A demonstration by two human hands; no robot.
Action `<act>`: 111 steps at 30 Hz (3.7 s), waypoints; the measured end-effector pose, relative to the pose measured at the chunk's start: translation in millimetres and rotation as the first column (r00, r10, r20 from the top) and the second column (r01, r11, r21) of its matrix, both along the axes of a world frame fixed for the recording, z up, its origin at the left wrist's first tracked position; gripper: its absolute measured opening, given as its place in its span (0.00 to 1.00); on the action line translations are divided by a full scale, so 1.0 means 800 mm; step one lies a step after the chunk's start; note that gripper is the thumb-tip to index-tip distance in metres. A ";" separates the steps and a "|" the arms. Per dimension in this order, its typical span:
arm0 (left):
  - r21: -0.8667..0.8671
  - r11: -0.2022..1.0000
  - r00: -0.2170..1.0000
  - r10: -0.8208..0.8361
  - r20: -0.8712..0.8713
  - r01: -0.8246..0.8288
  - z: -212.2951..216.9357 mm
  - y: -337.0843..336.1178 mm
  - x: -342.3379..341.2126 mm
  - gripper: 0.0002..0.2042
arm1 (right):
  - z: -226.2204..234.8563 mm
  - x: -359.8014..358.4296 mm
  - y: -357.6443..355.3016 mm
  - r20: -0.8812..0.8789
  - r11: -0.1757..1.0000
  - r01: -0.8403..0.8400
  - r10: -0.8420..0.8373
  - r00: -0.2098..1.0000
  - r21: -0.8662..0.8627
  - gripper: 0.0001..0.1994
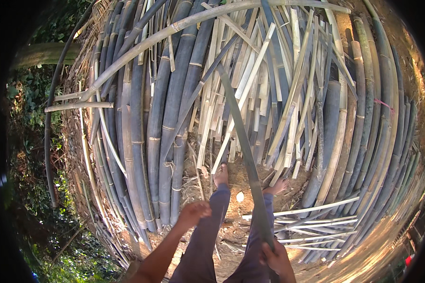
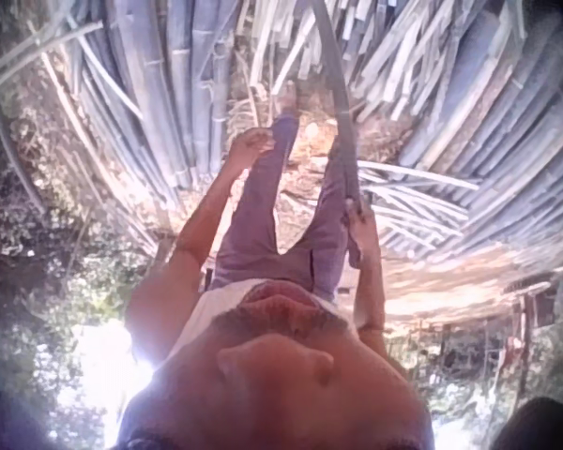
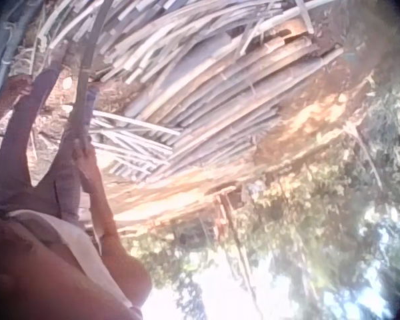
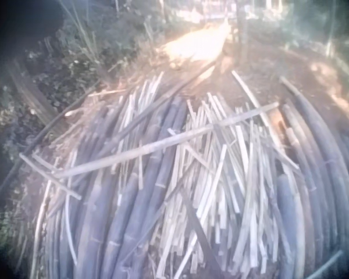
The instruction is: The person walks around an outdoor yard area, picking up and carrying several long bamboo sticks from various piles by hand.
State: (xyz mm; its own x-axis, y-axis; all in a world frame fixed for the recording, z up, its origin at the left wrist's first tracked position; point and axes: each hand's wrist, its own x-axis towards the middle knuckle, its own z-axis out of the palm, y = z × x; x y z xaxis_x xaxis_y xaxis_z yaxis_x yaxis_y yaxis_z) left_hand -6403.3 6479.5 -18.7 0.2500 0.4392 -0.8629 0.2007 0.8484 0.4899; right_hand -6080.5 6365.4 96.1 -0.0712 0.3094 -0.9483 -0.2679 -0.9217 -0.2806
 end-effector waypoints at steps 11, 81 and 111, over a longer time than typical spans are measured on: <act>0.205 0.917 0.885 -0.239 -0.399 0.341 -0.168 0.112 -0.006 0.13 | 0.197 0.027 -0.495 0.710 0.780 -0.382 0.617 0.339 -0.496 0.25; 0.174 0.488 0.282 -0.157 -0.947 0.855 -0.433 0.462 0.161 0.34 | -0.295 -0.072 0.080 0.501 0.735 -0.561 0.347 0.793 0.380 0.27; 0.270 0.585 0.481 -0.239 -0.844 0.765 -0.434 0.459 0.189 0.29 | -0.288 -0.056 0.121 0.218 0.873 -0.113 0.008 0.976 0.474 0.27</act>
State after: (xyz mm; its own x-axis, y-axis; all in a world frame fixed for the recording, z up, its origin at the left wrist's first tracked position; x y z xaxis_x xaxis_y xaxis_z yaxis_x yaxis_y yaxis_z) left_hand -6251.8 6846.5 -365.7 0.0855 0.8658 -0.4930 0.9555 0.0690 0.2869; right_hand -6125.7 6462.2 -134.7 0.0724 0.7317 -0.6778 -0.1055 -0.6701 -0.7347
